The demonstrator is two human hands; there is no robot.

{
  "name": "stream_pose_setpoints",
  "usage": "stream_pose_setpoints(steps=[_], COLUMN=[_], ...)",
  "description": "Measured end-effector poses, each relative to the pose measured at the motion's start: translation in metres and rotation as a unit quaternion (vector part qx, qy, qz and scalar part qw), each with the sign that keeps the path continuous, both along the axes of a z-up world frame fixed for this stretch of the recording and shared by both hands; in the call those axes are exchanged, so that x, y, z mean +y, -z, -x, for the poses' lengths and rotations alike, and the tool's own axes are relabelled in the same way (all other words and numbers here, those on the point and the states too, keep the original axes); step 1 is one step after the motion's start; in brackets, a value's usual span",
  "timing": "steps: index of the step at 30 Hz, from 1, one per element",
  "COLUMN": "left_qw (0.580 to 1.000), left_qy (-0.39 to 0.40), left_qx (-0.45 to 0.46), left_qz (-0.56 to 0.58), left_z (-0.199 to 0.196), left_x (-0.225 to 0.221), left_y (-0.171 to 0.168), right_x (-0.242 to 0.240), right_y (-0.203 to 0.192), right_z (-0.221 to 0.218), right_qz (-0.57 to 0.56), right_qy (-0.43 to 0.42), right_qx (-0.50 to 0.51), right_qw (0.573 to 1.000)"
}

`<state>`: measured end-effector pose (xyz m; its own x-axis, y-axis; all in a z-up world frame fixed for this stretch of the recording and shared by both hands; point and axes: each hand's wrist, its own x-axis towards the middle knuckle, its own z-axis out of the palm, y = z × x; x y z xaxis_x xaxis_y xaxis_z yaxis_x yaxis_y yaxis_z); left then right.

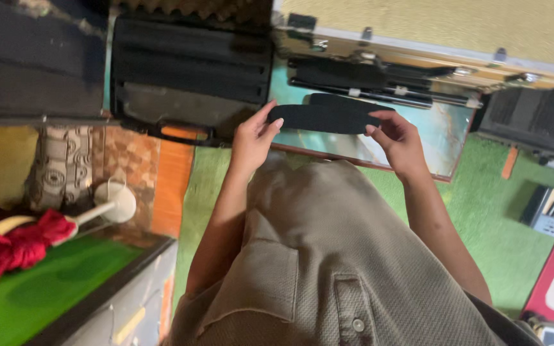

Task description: The person picks up several black foam-covered microphone stands and places them one by one into the fitted compartments of a black hard-shell carrying case. They then close the case, secure the latches, and move it aside.

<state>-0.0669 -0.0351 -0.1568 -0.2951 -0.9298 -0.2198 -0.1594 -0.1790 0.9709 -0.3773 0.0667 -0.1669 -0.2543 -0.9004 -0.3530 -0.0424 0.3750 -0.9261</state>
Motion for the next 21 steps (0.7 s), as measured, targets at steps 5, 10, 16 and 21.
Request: stream_pose_setpoints(steps=[5, 10, 16, 21], left_qw=[0.997, 0.993, 0.987, 0.984], left_qy=[-0.069, -0.118, -0.149, -0.167], left_qx=[-0.008, 0.007, 0.044, 0.038], left_qz=[-0.017, 0.013, 0.051, 0.054], left_z=[-0.027, -0.065, -0.118, -0.175], left_x=[0.013, 0.016, 0.012, 0.000], left_y=[-0.005, -0.003, 0.005, 0.005], right_x=[-0.019, -0.043, -0.064, -0.078], right_y=[0.009, 0.015, 0.015, 0.018], right_z=[-0.016, -0.049, -0.103, -0.161], right_qz=[0.025, 0.045, 0.040, 0.063], right_qy=[-0.055, -0.097, -0.120, -0.132], right_qx=[-0.029, -0.070, -0.084, -0.090], right_qw=[0.998, 0.992, 0.988, 0.985])
